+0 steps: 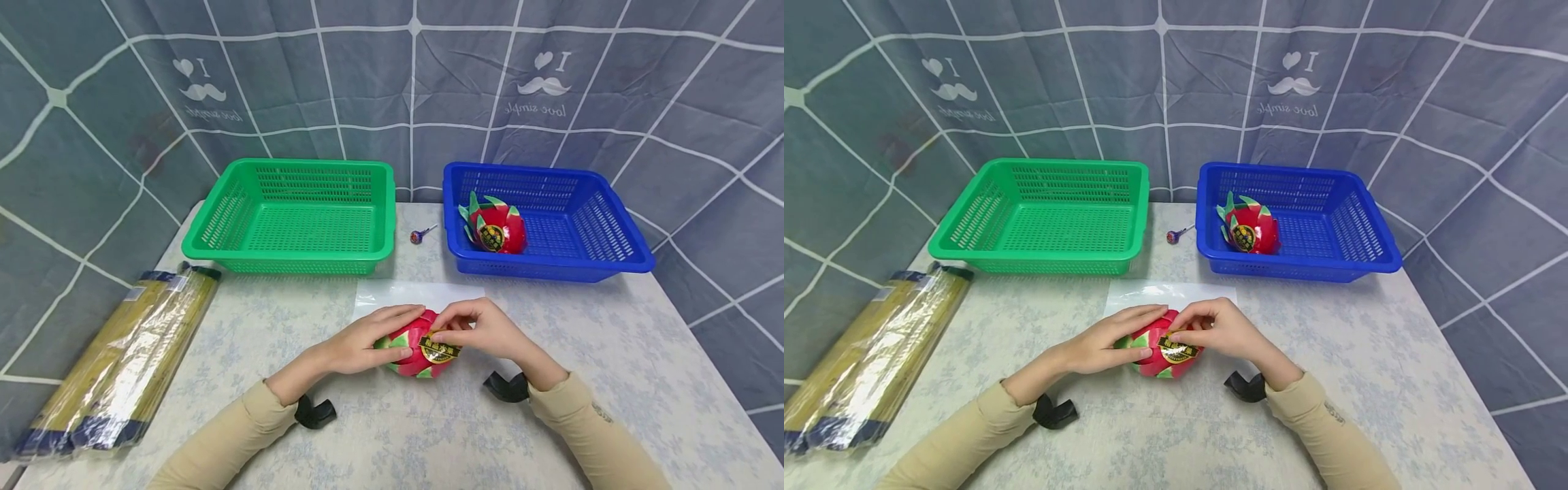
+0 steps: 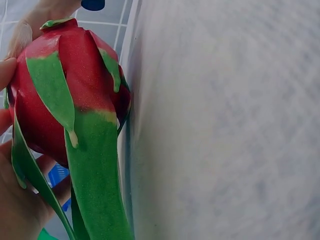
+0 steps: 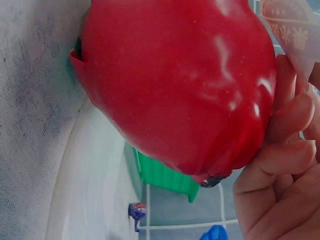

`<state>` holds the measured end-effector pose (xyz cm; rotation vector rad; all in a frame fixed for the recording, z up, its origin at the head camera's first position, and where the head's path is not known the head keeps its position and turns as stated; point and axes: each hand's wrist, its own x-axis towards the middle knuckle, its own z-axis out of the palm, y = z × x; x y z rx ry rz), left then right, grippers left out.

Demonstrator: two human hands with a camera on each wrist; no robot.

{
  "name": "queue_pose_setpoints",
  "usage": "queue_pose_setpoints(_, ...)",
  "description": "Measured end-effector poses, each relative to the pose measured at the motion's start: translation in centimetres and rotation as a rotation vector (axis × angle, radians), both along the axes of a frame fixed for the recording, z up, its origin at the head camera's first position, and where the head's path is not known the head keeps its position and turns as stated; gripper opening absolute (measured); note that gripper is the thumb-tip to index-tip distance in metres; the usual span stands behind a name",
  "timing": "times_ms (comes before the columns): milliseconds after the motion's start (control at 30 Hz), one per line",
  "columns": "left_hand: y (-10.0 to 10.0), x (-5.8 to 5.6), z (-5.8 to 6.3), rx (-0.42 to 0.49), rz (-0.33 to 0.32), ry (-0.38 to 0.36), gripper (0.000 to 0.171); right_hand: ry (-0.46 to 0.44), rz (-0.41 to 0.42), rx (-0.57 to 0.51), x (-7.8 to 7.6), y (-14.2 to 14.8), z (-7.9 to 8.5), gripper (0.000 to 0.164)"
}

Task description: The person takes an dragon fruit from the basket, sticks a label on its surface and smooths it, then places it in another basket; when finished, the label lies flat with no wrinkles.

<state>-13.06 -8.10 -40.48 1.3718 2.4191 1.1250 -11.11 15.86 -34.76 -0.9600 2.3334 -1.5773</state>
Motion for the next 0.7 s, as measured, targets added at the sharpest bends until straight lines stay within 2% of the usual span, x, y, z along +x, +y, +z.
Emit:
queue_pose_setpoints(300, 0.01, 0.13, 0.12, -0.017, -0.013, 0.033, 0.059, -0.05, -0.018, 0.025, 0.08, -0.19, 0.1, 0.008)
queue_pose_setpoints(533, 0.06, 0.15, 0.07, -0.021, -0.025, 0.054, 0.059, -0.011, -0.006, 0.036, 0.19, -0.25, 0.44, 0.008)
queue_pose_setpoints(700, 0.14, 0.18, 0.1, -0.021, -0.033, 0.066, 0.059, 0.01, -0.087, 0.073, 0.37, -0.49, 0.21, 0.013)
